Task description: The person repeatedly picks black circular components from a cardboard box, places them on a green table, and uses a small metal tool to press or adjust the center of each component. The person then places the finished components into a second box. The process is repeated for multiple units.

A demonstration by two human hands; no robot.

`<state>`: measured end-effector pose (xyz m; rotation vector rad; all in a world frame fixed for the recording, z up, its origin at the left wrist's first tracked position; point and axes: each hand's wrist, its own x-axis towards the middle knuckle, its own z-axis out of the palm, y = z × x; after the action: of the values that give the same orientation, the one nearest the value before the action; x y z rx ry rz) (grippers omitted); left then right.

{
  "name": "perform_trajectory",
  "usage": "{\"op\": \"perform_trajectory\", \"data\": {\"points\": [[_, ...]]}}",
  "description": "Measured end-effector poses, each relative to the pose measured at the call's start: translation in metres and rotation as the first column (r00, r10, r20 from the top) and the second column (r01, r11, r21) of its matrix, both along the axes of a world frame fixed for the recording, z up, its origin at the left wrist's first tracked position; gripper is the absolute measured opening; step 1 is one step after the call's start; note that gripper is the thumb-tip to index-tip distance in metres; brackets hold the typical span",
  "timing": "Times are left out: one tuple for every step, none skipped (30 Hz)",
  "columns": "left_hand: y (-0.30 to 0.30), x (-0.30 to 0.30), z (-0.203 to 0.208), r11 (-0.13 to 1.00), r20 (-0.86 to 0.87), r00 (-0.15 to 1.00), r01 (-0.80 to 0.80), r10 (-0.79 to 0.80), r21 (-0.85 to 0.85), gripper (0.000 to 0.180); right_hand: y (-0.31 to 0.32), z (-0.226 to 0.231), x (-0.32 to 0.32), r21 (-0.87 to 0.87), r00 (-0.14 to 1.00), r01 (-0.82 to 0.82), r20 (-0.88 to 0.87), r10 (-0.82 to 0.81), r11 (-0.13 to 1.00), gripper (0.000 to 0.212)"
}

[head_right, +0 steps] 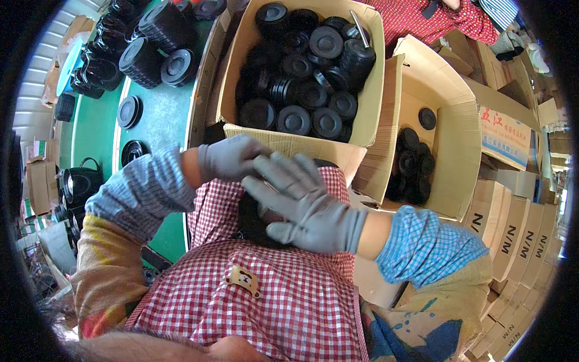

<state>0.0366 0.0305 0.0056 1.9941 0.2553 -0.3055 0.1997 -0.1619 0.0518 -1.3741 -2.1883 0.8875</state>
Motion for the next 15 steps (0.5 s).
{"op": "perform_trajectory", "data": {"points": [[0.003, 0.018, -0.001, 0.999, -0.055, 0.998, 0.031, -0.03, 0.025, 0.037, 0.0, 0.011, -0.016, -0.018, 0.999, -0.038, -0.013, 0.038, 0.999, 0.079], [0.006, 0.033, 0.003, 0.997, -0.111, 0.992, 0.06, -0.054, 0.056, 0.037, 0.003, 0.019, -0.028, -0.028, 0.997, -0.079, -0.026, 0.078, 0.996, 0.078], [0.006, 0.037, 0.003, 0.996, -0.072, 0.997, 0.023, -0.017, 0.089, 0.037, 0.006, 0.022, -0.036, -0.129, 0.993, -0.056, -0.11, 0.042, 0.99, 0.075], [0.006, 0.041, 0.001, 0.993, -0.025, 1.0, -0.012, 0.015, 0.119, 0.037, 0.008, 0.019, -0.032, -0.17, 0.971, -0.039, -0.239, -0.003, 0.985, 0.076], [0.006, 0.041, -0.002, 0.987, 0.015, 0.999, -0.051, 0.049, 0.149, 0.037, 0.011, 0.009, -0.023, -0.208, 0.929, -0.032, -0.368, -0.048, 0.978, 0.077], [0.004, 0.03, -0.005, 0.971, 0.159, 0.971, -0.199, 0.177, 0.131, 0.036, 0.013, 0.0, -0.016, -0.248, 0.868, -0.032, -0.488, -0.096, 0.968, 0.077], [-0.005, 0.023, -0.008, 0.896, 0.401, 0.832, -0.44, 0.384, 0.054, 0.034, 0.012, -0.008, -0.009, -0.218, 0.758, -0.061, -0.644, -0.097, 0.974, 0.084], [-0.016, 0.016, -0.007, 0.766, 0.589, 0.587, -0.637, 0.555, -0.087, 0.034, 0.009, -0.014, -0.006, -0.267, 0.665, -0.065, -0.73, -0.157, 0.962, 0.086], [-0.013, -0.002, 0.0, 0.72, 0.865, 0.444, -0.677, 0.236, 0.151, 0.034, 0.006, -0.018, -0.004, -0.313, 0.558, -0.076, -0.8, -0.22, 0.947, 0.087], [-0.012, -0.02, 0.02, 0.569, 0.941, 0.289, -0.75, -0.176, 0.337, 0.036, 0.007, -0.016, -0.002, -0.334, 0.507, -0.099, -0.827, -0.241, 0.937, 0.09], [-0.04, -0.028, 0.036, 0.728, 0.882, 0.438, -0.546, -0.175, 0.415, 0.039, 0.009, -0.017, 0.001, -0.349, 0.452, -0.132, -0.854, -0.257, 0.928, 0.094], [-0.075, -0.032, 0.053, 0.849, 0.803, 0.561, -0.309, -0.202, 0.429, 0.042, 0.01, -0.008, -0.001, -0.43, 0.45, -0.142, -0.831, -0.329, 0.892, 0.097], [-0.105, -0.022, 0.07, 0.848, 0.769, 0.594, -0.262, -0.235, 0.462, 0.041, 0.011, -0.005, -0.005, -0.438, 0.394, -0.207, -0.856, -0.336, 0.875, 0.1], [-0.126, -0.007, 0.081, 0.847, 0.734, 0.622, -0.206, -0.274, 0.491, 0.041, 0.011, -0.004, -0.006, -0.443, 0.335, -0.263, -0.875, -0.35, 0.857, 0.103], [-0.133, 0.002, 0.076, 0.845, 0.717, 0.638, -0.19, -0.281, 0.501, 0.038, 0.008, -0.002, -0.006, -0.436, 0.375, -0.238, -0.866, -0.332, 0.868, 0.105]]}}
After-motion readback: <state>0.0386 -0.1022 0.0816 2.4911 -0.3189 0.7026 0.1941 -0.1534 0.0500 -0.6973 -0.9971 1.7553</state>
